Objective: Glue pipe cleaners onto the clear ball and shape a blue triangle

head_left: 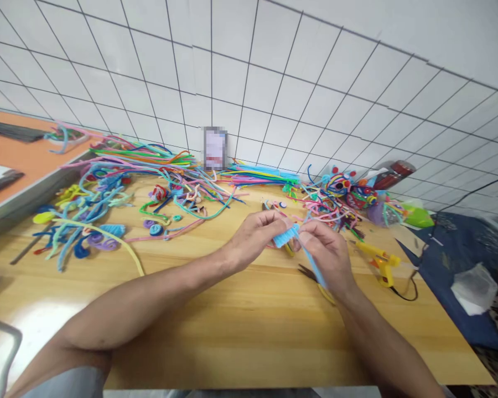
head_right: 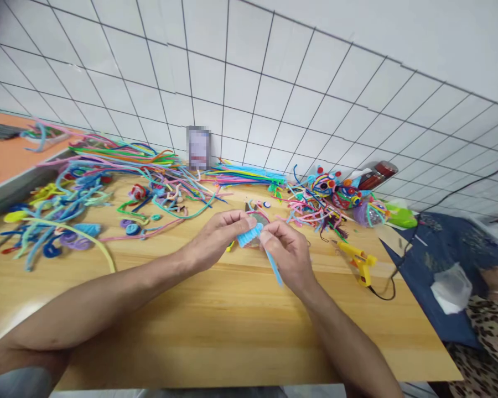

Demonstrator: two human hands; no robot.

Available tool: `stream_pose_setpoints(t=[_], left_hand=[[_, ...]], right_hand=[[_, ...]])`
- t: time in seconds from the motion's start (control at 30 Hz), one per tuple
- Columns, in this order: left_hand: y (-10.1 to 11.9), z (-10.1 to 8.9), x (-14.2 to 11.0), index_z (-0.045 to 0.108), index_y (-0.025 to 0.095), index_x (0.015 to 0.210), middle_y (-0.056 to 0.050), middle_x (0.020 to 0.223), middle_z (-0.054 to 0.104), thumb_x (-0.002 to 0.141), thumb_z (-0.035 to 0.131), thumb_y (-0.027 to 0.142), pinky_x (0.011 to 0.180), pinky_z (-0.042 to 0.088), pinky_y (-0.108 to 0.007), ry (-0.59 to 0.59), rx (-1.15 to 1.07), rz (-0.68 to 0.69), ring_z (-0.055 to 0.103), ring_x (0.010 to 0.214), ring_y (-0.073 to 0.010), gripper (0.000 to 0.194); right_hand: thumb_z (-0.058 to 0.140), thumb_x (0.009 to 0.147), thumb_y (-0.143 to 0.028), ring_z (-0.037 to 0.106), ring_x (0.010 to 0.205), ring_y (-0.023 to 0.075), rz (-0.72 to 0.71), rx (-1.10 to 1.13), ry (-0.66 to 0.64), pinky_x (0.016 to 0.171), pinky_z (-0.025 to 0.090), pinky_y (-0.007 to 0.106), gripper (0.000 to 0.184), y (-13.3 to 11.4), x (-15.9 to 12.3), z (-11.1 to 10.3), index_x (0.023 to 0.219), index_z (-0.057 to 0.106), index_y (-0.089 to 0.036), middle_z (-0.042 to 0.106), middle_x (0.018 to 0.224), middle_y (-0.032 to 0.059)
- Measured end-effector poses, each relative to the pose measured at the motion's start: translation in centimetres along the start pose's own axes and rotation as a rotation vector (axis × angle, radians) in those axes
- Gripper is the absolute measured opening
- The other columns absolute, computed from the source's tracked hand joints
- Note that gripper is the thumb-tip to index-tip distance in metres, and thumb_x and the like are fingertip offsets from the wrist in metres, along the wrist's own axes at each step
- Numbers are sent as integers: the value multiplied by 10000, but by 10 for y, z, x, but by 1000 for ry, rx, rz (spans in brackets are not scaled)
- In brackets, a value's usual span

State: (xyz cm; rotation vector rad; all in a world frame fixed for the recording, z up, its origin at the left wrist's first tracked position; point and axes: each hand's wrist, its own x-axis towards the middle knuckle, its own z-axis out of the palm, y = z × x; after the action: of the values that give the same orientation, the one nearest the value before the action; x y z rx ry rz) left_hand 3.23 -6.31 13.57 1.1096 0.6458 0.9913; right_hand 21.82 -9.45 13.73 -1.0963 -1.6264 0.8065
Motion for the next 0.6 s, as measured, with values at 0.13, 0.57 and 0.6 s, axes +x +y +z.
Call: stream_pose_setpoints(t=[0.13,0.57,0.6], left_hand=[[-5,3,1,650,150,738,20,639,550,779,784,492,602,372,-234,26,-123,-49,451,587,-90,369],[-2,0,-5,760,173,1025,-67,1035,710,908,681,521,776,493,-271,-60,127,92,631,929,-190,375],[-2,-1,-5,753,174,1037,-63,1042,704,894,719,488,798,495,-273,-88,138,99,626,936,-186,346]], right_hand=[[629,991,-244,666,775,179,-257,-127,58,729,540,321,121,4,5,-9,1014,747,-253,725,885,18],[710,891,-200,581,619,134,-172,-189,18,603,486,267,125,1,9,-14,782,653,-225,631,690,-33],[715,880,-219,574,609,133,-122,-149,13,592,483,264,126,1,9,-13,770,653,-222,625,678,-32]])
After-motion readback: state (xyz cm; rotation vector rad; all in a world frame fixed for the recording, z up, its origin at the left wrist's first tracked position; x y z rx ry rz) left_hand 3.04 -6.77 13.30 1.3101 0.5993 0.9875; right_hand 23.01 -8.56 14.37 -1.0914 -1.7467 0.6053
